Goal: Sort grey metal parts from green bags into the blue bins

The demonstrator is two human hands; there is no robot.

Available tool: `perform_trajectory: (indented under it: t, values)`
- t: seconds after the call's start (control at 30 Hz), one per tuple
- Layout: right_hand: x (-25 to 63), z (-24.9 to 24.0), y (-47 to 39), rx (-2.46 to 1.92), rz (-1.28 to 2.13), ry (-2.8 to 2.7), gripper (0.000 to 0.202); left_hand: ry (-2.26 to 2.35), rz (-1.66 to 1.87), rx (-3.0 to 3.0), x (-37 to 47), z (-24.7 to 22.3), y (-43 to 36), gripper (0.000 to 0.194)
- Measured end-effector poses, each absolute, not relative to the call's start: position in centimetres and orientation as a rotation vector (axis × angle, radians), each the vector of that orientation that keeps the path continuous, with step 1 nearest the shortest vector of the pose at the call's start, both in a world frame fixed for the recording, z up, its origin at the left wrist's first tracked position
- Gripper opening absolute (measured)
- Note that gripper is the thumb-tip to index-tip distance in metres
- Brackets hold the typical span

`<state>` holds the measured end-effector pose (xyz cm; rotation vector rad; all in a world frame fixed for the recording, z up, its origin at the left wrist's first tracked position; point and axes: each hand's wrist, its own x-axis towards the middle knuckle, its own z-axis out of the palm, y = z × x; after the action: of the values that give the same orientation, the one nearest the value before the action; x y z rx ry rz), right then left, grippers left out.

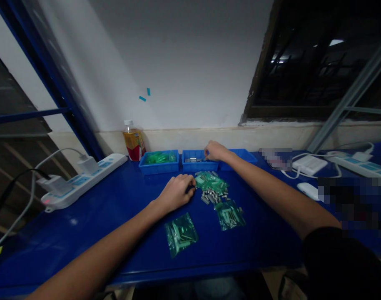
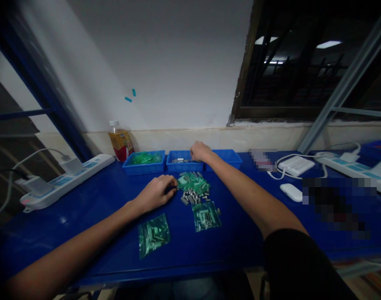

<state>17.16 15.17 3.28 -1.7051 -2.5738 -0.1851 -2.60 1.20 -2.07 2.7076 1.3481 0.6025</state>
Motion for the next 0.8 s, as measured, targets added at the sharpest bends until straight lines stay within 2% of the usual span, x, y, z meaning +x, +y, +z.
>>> perform_trajectory:
  t: [0.2, 0.4, 0.6, 0.7, 0.8]
  values:
    - [16.1, 2.9, 14.3, -1.778, -0.311, -2.498, 0.021, 1.543, 0.581, 2.702, -2.0, -2.0, 1.2, 0.029]
    - [16.2, 2.6, 11.2, -1.605, -0.377, -2.295, 0.026, 1.539, 0.654, 2.663, -2.5, -2.5, 1.8, 0.008]
    - [17.9, -0.2, 3.0, -0.975, -0.194, -2.309, 0.015, 1.328, 0.993, 2.417, -3.1, -2.2, 1.3, 0.004]
    - [17.4, -0.8, 0.7, -0.856, -0.134, -2.377, 0.021, 1.240, 1.098, 2.307, -2.3, -1.7, 0.3, 0.007]
    - [16.4, -0.8, 0.5, -0.817, -0.070, -2.365, 0.013, 1.218, 1.156, 2.223, -1.5, -1.4, -0.4, 0.007]
